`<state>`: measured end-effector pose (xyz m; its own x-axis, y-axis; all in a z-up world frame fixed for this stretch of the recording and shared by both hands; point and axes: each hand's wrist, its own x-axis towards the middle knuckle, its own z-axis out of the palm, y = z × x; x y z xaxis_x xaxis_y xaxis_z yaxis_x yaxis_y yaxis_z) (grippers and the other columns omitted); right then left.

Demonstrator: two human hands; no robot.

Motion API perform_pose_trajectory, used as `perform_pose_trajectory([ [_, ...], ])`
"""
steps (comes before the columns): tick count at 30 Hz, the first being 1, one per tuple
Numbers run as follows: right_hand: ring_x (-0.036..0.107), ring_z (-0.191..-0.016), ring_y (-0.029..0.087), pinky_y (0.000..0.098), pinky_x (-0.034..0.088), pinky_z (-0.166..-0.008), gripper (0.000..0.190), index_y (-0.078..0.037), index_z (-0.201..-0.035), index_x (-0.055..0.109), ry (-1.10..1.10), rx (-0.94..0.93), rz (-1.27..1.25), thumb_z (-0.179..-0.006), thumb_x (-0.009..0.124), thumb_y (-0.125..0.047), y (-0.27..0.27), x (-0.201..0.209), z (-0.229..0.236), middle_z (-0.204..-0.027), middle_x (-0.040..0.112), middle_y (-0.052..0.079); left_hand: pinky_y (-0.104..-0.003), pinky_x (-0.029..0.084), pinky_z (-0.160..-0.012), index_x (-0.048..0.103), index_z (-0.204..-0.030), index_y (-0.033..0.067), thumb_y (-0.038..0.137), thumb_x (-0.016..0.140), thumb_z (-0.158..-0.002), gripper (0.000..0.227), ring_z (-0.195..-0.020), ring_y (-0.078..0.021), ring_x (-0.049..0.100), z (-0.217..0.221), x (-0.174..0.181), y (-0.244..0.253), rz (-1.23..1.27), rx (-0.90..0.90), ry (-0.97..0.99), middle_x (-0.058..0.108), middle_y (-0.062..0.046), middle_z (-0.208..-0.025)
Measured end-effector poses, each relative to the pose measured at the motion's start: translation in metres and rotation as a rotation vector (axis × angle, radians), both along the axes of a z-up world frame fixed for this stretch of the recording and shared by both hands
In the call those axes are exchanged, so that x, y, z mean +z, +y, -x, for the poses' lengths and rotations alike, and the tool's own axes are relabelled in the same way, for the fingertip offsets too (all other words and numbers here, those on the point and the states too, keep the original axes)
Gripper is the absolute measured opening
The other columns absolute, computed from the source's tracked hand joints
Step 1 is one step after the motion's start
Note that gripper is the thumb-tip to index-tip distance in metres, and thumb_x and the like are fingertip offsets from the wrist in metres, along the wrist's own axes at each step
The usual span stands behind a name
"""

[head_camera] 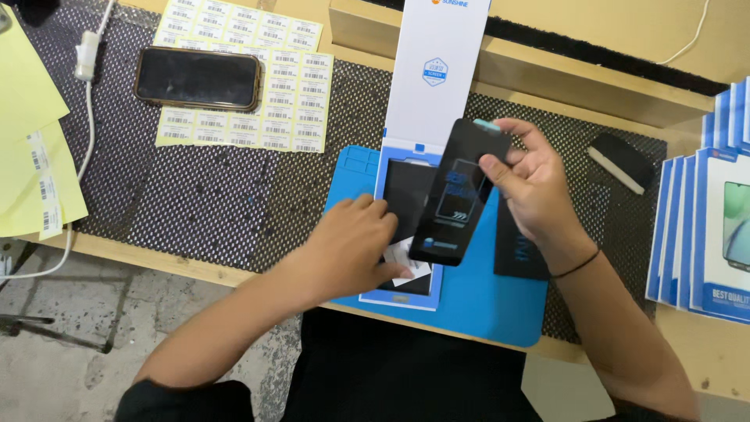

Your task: The person unpacks a phone screen from a protective sleeve, inspects it, and places it into a box. They then stack several boxes, secure them with a rubber band, and apply labels to the boxes.

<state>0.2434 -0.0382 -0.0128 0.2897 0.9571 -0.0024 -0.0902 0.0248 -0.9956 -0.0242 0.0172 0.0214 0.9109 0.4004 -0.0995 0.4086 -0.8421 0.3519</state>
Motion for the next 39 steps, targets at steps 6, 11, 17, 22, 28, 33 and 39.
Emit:
perform_pose_trajectory([
  [6, 0.074, -0.101, 0.024, 0.0323, 0.064, -0.087, 0.049, -0.008, -0.147, 0.045, 0.045, -0.071, 0.02, -0.101, 0.063, -0.004, 0.0, -0.014, -0.035, -0.111, 0.071, 0.016, -0.044, 0.05, -0.082, 0.072, -0.1, -0.002, 0.046, 0.087, -0.073, 0.057, -0.098, -0.0367, 0.061, -0.012, -0.021, -0.008, -0.019, 0.011, 0.056, 0.068, -0.02, -0.099],
  [11, 0.074, -0.099, 0.025, 0.0337, 0.064, -0.084, 0.052, -0.005, -0.147, 0.046, 0.013, -0.041, -0.001, -0.099, 0.064, -0.002, -0.004, -0.018, -0.019, -0.108, 0.071, 0.019, -0.042, 0.052, -0.064, 0.068, -0.076, 0.0067, 0.022, 0.082, -0.077, 0.02, -0.076, -0.0351, 0.066, -0.003, -0.003, 0.014, 0.238, 0.173, -0.185, 0.068, -0.014, -0.073],
  [17, 0.073, -0.095, 0.023, 0.0344, 0.062, -0.083, 0.053, 0.0, -0.143, 0.049, -0.113, 0.046, 0.0, -0.094, 0.068, 0.003, -0.004, -0.015, 0.015, -0.106, 0.073, 0.022, -0.047, 0.05, -0.057, 0.054, -0.11, 0.0027, 0.004, 0.076, -0.086, 0.033, -0.065, -0.0411, 0.067, 0.0, 0.022, 0.045, 0.129, 0.363, -0.706, 0.066, -0.019, -0.073],
  [22, 0.073, -0.096, 0.019, 0.035, 0.062, -0.082, 0.063, -0.006, -0.144, 0.053, -0.229, 0.166, 0.035, -0.086, 0.079, -0.003, 0.0, -0.031, 0.018, -0.105, 0.075, 0.017, -0.039, 0.051, -0.058, 0.06, -0.113, 0.0074, 0.01, 0.08, -0.087, 0.033, -0.06, -0.0304, 0.063, -0.023, 0.025, 0.064, 0.225, 0.252, -0.795, 0.065, -0.012, -0.071],
  [28, 0.069, -0.1, 0.049, 0.0555, 0.053, -0.082, 0.07, 0.005, -0.137, 0.052, -0.767, 0.297, 0.057, -0.083, 0.084, -0.027, 0.003, 0.01, 0.041, -0.114, 0.07, 0.031, -0.036, 0.052, -0.056, 0.061, -0.105, 0.0072, 0.016, 0.081, -0.086, 0.029, -0.06, -0.0264, 0.064, -0.038, 0.001, 0.07, 0.503, 0.016, -0.731, 0.068, -0.011, -0.073],
  [33, 0.06, -0.104, 0.028, 0.0426, 0.048, -0.096, 0.082, -0.014, -0.141, 0.06, -1.045, 0.18, -0.147, -0.073, 0.092, -0.047, 0.001, -0.015, 0.03, -0.125, 0.052, 0.006, -0.039, 0.054, -0.058, 0.064, -0.103, 0.0065, 0.016, 0.082, -0.082, 0.029, -0.058, -0.0268, 0.064, -0.029, 0.0, 0.06, 0.687, -0.065, -0.5, 0.071, -0.012, -0.074],
  [39, 0.049, -0.131, 0.043, 0.0562, 0.033, -0.109, 0.062, -0.008, -0.143, 0.059, -1.424, 0.156, 0.175, -0.095, 0.067, -0.046, -0.012, 0.027, -0.029, -0.137, 0.053, 0.02, -0.037, 0.056, -0.056, 0.067, -0.108, 0.0082, 0.02, 0.08, -0.085, 0.029, -0.06, -0.0262, 0.07, -0.027, 0.002, 0.056, 0.541, -0.145, -0.219, 0.073, -0.009, -0.08],
])
